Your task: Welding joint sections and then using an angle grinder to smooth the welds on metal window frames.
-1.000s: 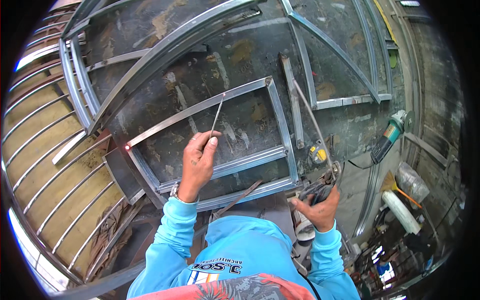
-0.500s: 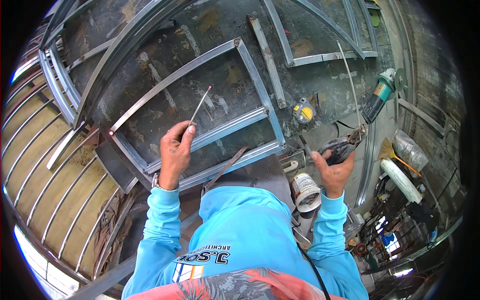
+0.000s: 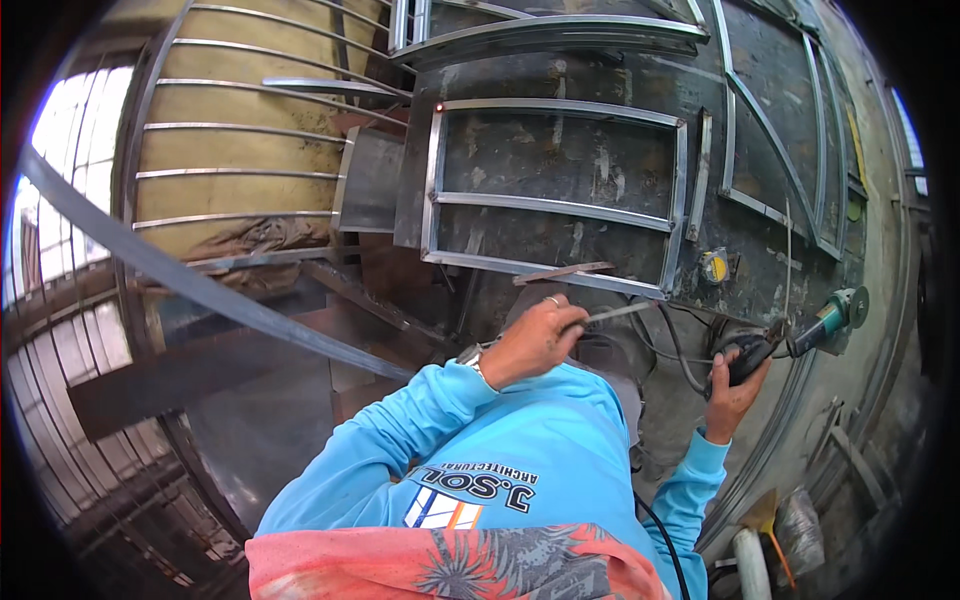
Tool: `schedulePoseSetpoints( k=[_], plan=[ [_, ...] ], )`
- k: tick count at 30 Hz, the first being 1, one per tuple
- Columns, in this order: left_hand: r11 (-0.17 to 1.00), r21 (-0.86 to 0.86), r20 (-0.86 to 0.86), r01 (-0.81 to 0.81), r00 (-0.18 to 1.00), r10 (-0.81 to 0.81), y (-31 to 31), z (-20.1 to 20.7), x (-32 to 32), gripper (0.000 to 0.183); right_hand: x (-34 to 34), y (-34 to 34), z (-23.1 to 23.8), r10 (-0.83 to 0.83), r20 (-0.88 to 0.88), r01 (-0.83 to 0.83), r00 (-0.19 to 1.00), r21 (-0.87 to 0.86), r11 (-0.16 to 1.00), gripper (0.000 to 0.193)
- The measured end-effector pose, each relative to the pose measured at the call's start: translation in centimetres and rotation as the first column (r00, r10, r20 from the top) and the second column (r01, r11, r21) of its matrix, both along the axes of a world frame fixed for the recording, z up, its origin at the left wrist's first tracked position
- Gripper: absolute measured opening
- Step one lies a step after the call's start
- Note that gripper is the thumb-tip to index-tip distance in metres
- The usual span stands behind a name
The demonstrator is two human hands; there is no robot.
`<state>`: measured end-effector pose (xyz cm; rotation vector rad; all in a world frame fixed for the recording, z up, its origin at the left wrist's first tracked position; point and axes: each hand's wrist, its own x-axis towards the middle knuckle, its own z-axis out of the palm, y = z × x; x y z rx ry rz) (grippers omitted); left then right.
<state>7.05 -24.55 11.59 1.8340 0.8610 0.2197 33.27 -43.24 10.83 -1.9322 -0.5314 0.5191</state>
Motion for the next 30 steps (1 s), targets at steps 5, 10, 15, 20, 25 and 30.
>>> schedulePoseSetpoints(
  k=[5, 10, 15, 20, 25, 30],
  plan=[
    [0.968, 0.226, 0.016, -0.112, 0.994, 0.111, 0.6, -0.4, -3.3, 0.023, 0.6, -0.8, 0.2, 0.042, -0.262, -0.002, 0.964, 0.151, 0.988, 0.031],
    [0.937, 0.325, -0.044, -0.131, 0.987, 0.153, 4.6, -0.9, -3.6, 0.022, -0.8, -0.7, 2.6, 0.062, -0.259, -0.010, 0.964, 0.197, 0.980, 0.014],
    [0.888, 0.458, -0.078, -0.042, 0.993, 0.087, 12.2, -5.9, -0.5, 0.019, -1.5, -2.2, 2.5, 0.011, -0.099, -0.001, 0.995, 0.101, 0.995, 0.011],
    [0.887, 0.462, -0.109, 0.028, 0.994, 0.025, 18.7, -8.6, 3.0, 0.020, -4.3, -1.7, 2.9, -0.171, -0.077, 0.177, 0.982, 0.080, 0.981, 0.020],
    [0.910, 0.399, -0.135, 0.114, 0.989, -0.065, 22.1, -11.2, 3.7, 0.021, -6.3, -1.0, 2.1, -0.223, -0.036, 0.222, 0.974, -0.029, 0.975, 0.034],
    [0.927, 0.354, -0.084, 0.123, 0.991, -0.099, 23.4, -11.1, 3.9, 0.024, -7.8, -0.1, 1.3, -0.297, 0.033, 0.298, 0.954, -0.089, 0.950, 0.053]
  ],
)
